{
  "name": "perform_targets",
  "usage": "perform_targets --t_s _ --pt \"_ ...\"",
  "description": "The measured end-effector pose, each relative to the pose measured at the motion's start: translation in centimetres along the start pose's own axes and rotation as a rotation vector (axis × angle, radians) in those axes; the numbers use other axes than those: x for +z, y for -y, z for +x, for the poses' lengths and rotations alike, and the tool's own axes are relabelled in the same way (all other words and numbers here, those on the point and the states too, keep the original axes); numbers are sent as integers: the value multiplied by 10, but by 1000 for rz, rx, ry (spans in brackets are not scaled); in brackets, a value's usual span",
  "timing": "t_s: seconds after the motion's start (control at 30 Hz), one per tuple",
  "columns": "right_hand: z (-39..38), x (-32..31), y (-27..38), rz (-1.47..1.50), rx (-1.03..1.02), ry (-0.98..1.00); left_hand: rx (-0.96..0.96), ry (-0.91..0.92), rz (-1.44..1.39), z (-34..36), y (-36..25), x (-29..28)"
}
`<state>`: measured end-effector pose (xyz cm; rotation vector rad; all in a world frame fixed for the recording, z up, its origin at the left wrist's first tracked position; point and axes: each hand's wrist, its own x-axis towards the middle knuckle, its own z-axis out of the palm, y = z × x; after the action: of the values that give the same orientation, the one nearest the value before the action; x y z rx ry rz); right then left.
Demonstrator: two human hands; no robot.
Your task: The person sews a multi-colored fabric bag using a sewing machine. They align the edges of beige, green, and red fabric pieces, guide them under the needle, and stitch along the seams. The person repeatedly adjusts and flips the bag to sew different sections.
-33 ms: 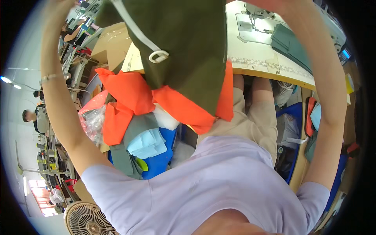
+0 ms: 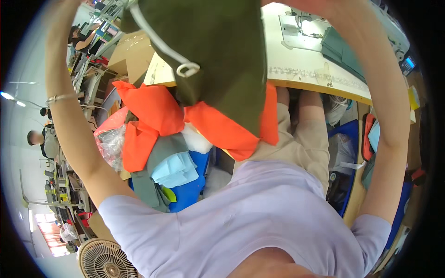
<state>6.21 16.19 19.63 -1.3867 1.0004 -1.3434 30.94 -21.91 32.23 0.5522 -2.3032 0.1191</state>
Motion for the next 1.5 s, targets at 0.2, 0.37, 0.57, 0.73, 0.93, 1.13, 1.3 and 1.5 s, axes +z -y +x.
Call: perform_targets --t_s 0.2,0.37,0.57,0.73,0.93,1.13,1.3,1.5 --pt "2 9 -7 206 -66 403 127 -36 -398 -60 -156 88" --pt "4 50 -14 36 -176 374 17 96 -704 -129 -185 85" --pt "-14 39 -70 146 -22 136 -108 163 -1543 -157 -185 113" --pt "3 62 -179 -222 116 159 -369 295 -1237 -154 -154 18" --pt "-6 83 -263 -229 -35 -122 -94 196 -442 -138 -140 -73" --pt "-43 147 -268 25 1 685 353 -89 751 -75 -115 -93" --pt "-63 122 -231 565 38 596 289 -28 746 50 -115 46" --pt "-97 49 -274 835 243 -62 611 17 169 88 -199 311"
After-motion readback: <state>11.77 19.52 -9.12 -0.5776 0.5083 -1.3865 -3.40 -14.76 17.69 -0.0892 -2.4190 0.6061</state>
